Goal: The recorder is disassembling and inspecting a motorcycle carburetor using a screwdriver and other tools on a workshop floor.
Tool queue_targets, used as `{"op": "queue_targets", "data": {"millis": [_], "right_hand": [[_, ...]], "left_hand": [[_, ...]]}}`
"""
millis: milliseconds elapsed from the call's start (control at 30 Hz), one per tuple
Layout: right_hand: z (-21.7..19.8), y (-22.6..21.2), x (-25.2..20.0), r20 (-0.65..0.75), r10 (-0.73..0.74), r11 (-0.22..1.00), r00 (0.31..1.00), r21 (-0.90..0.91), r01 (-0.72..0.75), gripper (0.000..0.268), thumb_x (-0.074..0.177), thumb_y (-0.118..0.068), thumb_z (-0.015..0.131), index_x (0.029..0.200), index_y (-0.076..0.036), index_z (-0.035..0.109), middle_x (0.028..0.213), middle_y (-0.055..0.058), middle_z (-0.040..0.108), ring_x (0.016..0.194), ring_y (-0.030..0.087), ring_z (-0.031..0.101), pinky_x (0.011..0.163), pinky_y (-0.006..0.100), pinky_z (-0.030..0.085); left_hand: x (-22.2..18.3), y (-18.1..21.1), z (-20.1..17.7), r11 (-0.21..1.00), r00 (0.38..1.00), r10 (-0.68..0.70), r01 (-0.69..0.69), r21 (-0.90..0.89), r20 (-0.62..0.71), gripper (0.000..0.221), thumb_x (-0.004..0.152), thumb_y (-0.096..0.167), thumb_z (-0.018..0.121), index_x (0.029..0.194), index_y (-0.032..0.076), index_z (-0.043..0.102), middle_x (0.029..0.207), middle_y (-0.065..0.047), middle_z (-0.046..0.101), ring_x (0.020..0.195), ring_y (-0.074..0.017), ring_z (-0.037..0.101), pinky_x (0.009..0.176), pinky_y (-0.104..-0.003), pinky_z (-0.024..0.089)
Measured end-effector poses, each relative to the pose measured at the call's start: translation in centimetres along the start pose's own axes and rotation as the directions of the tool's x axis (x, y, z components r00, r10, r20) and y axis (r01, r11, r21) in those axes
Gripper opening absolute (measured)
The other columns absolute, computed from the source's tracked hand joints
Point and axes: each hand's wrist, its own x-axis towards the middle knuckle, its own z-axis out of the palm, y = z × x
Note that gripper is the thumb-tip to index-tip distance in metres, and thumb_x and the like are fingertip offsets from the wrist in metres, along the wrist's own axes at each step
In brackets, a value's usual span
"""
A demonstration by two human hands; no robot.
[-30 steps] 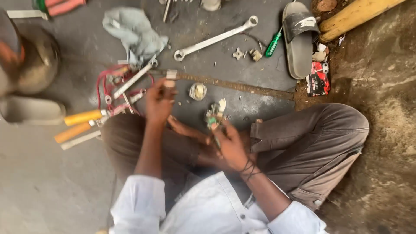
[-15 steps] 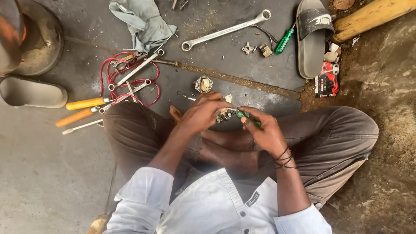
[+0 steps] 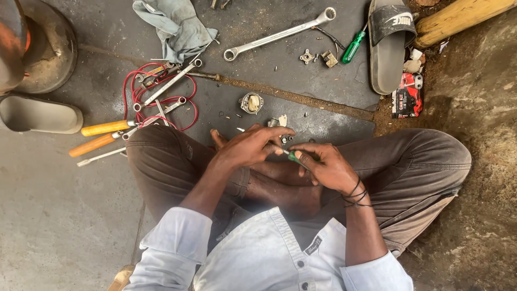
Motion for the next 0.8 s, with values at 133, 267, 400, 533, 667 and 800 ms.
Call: {"op": "queue_targets", "data": {"millis": [133,267,400,533,667,800], "right_hand": [[0.1,-0.5,-0.1,0.042,-0.003,1.000,0.999,-0.023,0.004,0.031,0.098,-0.018,0.062,0.126,-0.008,0.073,0.068,0.005,0.074,0.040,0.008,0.053,0.039,0.025,0.044],[0.2,-0.1,0.1,0.076,-0.013,1.000,0.997,-0.020,0.015,0.033,0.097,-0.018,0.063,0.128,-0.008,0.070,0.069,0.003,0.073,0.041,0.007,0.053,0.038,0.025,0.044],[-0.2,0.4,0.1,0.080,-0.086,0.990,0.993,0.117,0.076,0.035,0.098,-0.017,0.062,0.131,-0.008,0.069,0.067,0.000,0.064,0.045,0.004,0.048,0.040,0.023,0.041],[0.1,-0.3,-0.1,0.088,-0.083,0.974,0.993,0.219,0.062,0.034,0.100,-0.017,0.061,0.132,-0.008,0.069,0.067,-0.002,0.060,0.046,0.004,0.044,0.041,0.022,0.037],[-0.1,0.0,0.0,0.076,-0.074,0.951,0.994,0.304,0.047,0.034,0.100,-0.019,0.061,0.131,-0.007,0.070,0.068,-0.001,0.059,0.047,0.003,0.044,0.041,0.021,0.037],[-0.4,0.3,-0.2,0.063,-0.105,0.924,0.993,0.375,0.074,0.035,0.100,-0.020,0.062,0.131,-0.006,0.070,0.069,0.000,0.061,0.047,0.004,0.046,0.041,0.021,0.038]], "left_hand": [[0.0,-0.1,0.0,1.000,0.997,-0.006,0.006,-0.001,0.083,0.055,0.091,0.015,0.066,0.143,0.027,0.055,0.113,-0.001,0.077,0.116,-0.0219,0.066,0.106,-0.049,0.045],[0.7,-1.8,1.2,0.997,0.995,0.062,-0.058,-0.047,0.078,0.057,0.090,0.015,0.067,0.144,0.026,0.054,0.111,-0.004,0.077,0.112,-0.0233,0.070,0.103,-0.048,0.051],[0.6,-1.5,0.1,0.980,0.977,0.193,-0.196,-0.031,-0.089,0.057,0.084,0.016,0.073,0.139,0.023,0.060,0.101,-0.005,0.079,0.101,-0.0264,0.073,0.096,-0.046,0.053],[0.4,-2.4,-0.9,0.978,0.956,0.209,-0.202,0.054,-0.208,0.044,0.084,0.023,0.081,0.126,0.019,0.069,0.097,-0.006,0.079,0.095,-0.0259,0.073,0.089,-0.045,0.052],[0.7,-4.4,-1.5,0.954,0.828,0.299,-0.251,0.165,-0.474,0.030,0.087,0.021,0.081,0.115,0.015,0.074,0.097,-0.006,0.078,0.092,-0.0195,0.073,0.091,-0.043,0.053],[1.7,-9.7,-3.1,0.678,0.593,0.079,-0.621,-0.393,-0.801,0.033,0.105,0.033,0.071,0.125,0.007,0.068,0.113,-0.009,0.075,0.105,-0.0173,0.069,0.095,-0.030,0.055]]}}
